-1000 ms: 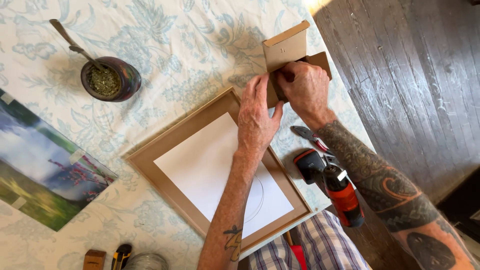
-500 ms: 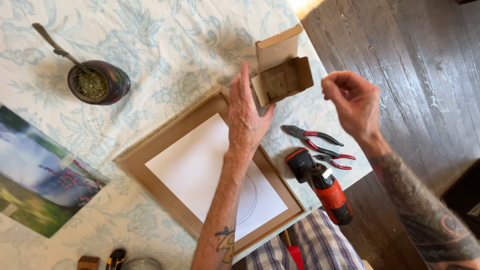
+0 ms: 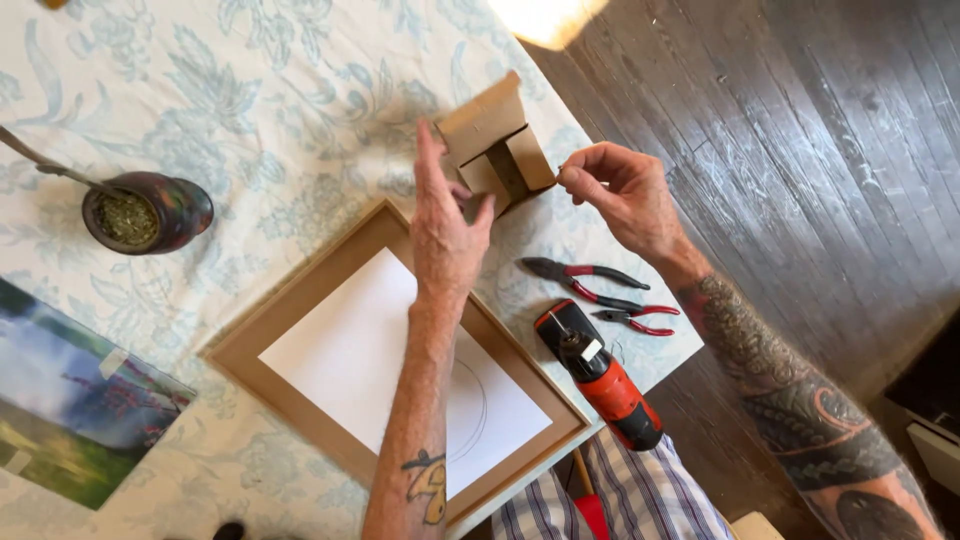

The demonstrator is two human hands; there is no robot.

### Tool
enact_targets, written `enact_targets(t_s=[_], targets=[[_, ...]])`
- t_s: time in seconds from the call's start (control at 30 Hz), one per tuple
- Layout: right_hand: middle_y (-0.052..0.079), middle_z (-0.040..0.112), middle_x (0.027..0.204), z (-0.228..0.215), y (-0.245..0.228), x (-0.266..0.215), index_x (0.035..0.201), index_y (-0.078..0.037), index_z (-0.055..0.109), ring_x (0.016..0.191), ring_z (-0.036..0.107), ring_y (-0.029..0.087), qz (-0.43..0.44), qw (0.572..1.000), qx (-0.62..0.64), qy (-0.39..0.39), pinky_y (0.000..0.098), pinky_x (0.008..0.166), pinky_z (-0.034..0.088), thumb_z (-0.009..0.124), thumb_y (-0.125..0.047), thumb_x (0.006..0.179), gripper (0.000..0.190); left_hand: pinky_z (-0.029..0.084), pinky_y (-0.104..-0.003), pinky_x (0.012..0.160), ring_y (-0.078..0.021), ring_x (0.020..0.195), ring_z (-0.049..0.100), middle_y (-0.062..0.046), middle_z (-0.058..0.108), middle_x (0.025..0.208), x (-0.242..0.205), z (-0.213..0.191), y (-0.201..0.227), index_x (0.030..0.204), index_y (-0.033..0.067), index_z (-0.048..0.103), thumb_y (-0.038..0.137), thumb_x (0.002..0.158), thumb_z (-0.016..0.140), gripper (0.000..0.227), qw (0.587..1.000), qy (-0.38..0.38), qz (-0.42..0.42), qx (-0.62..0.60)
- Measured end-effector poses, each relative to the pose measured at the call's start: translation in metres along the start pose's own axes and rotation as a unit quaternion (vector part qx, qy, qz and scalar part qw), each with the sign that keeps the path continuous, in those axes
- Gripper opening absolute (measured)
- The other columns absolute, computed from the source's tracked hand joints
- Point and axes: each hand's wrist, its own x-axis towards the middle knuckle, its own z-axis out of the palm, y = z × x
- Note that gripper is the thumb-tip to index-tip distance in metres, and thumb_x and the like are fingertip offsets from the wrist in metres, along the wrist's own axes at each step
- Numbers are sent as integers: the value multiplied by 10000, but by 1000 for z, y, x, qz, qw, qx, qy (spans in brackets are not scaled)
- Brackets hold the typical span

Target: Assembling a wooden picture frame using a power drill and screws

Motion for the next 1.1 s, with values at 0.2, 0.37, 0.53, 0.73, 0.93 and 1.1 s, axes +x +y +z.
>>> enact_targets(t_s=[0.2,0.37,0.53,0.73,0.93,1.1], targets=[[107,691,829,-7,-5,-19,1020,32,696,764,658,118,12,1000,13,5,296,756,627,749,-158,1007,198,575,-446,965,-269,1071,669,-108,505,1336,-7,6,-18,1458,100,435,15,848,807,720,992,-19,79,95],[106,683,814,-15,2,-31,1005,33,696,749,650,122,11,1000,15,5,300,747,628,744,-154,1009,194,489,-548,1100,-360,1277,573,-177,486,1408,-16,-6,-1,1348,77,561,260,835,874,628,978,-46,116,169],[114,688,821,-22,6,-47,1027,37,701,766,660,138,27,1000,11,-5,305,742,626,745,-155,1002,198,524,-463,1061,-296,1328,564,-49,549,1398,-19,7,-19,1259,161,663,210,974,764,306,943,-18,213,255],[120,703,807,-24,-1,-67,1019,40,711,756,644,130,38,999,-12,-23,321,748,621,756,-139,982,188,468,-488,1114,-303,1387,499,-83,574,1421,-25,15,-18,1245,159,710,237,984,755,276,926,-8,218,308],[110,727,1026,-27,-153,-124,1040,-10,699,940,724,191,-42,962,-268,4,271,914,620,733,1,954,94,483,-472,1237,-357,1461,497,-181,422,1587,-49,-23,17,1514,-4,477,260,1146,564,461,941,50,218,253],[8,742,918,53,-169,-236,943,-132,736,684,652,153,-180,903,-369,-128,295,620,484,689,-223,923,105,504,-350,901,-250,990,615,-136,667,1116,-178,-83,27,1189,-5,678,-19,954,710,238,950,290,-80,86]])
